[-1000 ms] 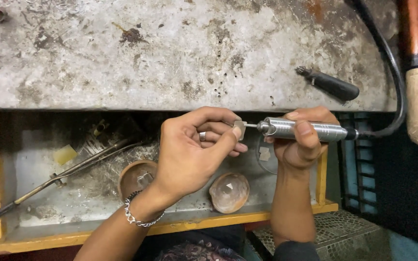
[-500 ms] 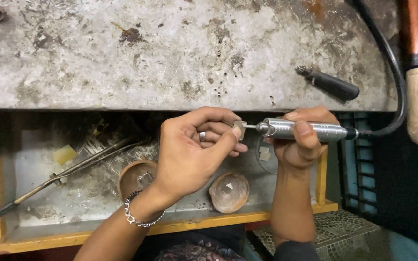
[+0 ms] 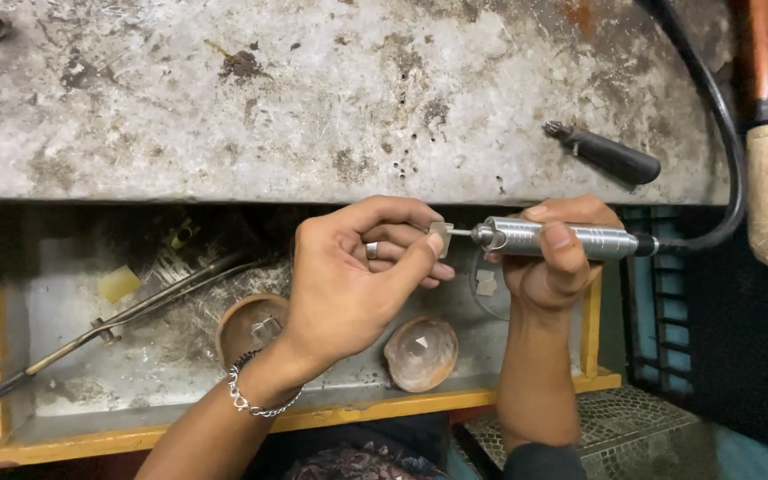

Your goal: Polishing a small rectangular metal piece using a handheld rotary tool at a jewelry workbench.

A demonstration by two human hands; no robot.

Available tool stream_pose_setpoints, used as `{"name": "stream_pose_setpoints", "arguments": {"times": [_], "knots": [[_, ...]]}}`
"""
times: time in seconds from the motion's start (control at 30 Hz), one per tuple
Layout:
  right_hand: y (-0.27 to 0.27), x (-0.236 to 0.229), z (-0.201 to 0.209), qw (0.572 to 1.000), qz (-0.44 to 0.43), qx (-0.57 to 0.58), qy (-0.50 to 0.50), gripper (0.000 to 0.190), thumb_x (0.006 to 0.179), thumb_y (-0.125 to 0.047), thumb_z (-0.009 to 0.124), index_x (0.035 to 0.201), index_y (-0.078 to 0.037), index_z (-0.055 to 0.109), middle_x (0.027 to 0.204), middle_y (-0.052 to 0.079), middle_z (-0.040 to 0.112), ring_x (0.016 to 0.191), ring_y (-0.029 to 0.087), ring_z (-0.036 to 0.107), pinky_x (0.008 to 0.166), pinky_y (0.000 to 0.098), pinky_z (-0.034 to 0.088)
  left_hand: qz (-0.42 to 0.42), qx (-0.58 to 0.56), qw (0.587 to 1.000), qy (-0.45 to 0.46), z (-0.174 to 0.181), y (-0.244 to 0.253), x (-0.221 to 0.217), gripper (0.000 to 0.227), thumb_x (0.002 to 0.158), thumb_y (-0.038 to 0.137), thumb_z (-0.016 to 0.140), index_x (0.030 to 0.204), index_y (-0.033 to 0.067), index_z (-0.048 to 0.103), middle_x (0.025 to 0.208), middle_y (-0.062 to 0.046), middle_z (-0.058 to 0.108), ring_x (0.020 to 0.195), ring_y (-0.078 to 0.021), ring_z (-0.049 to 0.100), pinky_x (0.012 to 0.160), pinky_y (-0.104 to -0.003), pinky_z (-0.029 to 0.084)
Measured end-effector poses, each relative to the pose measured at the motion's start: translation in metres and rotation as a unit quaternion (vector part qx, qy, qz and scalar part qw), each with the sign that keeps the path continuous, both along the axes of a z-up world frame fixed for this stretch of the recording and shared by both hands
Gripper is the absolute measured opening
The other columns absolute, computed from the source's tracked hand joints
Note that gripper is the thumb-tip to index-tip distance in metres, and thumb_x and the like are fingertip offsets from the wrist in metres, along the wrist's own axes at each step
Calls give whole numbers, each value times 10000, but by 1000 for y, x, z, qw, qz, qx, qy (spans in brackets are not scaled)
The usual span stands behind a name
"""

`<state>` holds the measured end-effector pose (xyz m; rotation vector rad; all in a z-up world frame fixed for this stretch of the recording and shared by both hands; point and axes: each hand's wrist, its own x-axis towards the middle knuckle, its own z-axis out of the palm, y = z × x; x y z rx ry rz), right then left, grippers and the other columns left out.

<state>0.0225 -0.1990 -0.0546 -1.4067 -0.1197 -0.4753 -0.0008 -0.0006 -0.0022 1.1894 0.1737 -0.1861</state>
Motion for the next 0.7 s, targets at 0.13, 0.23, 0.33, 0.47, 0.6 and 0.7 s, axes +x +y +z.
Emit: {"name": "stream_pose_setpoints", "arguments": {"times": [0.13, 0.23, 0.33, 0.47, 0.6, 0.7], "knots": [[1, 2, -1, 1000, 6, 6, -15, 244, 863, -293, 697, 810, -65, 628, 570, 118, 579, 393, 279, 582, 313, 307, 416, 1, 0, 1000, 10, 0, -1, 0, 97, 860, 30, 736, 944, -18, 724, 675, -154, 762, 611, -207, 808, 548, -220, 652], [-4, 2, -5, 999, -17, -20, -18, 282, 852, -348, 706, 791, -85, 623, 555, 78, 558, 371, 203, 516, 336, 279, 323, 4, 3, 1000, 7, 0, 0, 0, 92, 860, 26, 734, 941, -16, 720, 677, -150, 757, 610, -205, 807, 551, -223, 655], [-4, 0, -5, 999, -33, -11, 2, 227, 786, -313, 704, 773, -95, 642, 587, 41, 559, 395, 160, 467, 366, 276, 290, -2, 0, 1000, -2, 1, 1, 0, 96, 866, 32, 735, 948, -15, 719, 691, -150, 762, 619, -206, 809, 553, -224, 657], [1, 1, -1, 1000, 7, 12, -16, 232, 860, -276, 685, 809, -61, 614, 561, 129, 561, 374, 282, 555, 311, 326, 412, -4, 3, 1000, 2, 2, 1, 0, 102, 867, 42, 738, 949, -15, 726, 687, -148, 764, 616, -202, 808, 551, -223, 658], [-2, 2, -4, 1000, -16, 3, -11, 229, 818, -298, 698, 772, -83, 635, 560, 72, 555, 365, 218, 511, 328, 286, 336, -4, 2, 1000, 4, 3, 1, 0, 97, 868, 36, 734, 947, -19, 726, 677, -149, 761, 617, -205, 811, 549, -221, 659], [-5, 2, -11, 999, -45, 3, -21, 220, 821, -294, 691, 783, -84, 636, 598, 73, 576, 407, 198, 512, 383, 274, 350, 1, 8, 1000, -1, 2, 1, 0, 96, 862, 25, 730, 946, -22, 726, 682, -153, 764, 616, -206, 813, 545, -218, 656]]}}
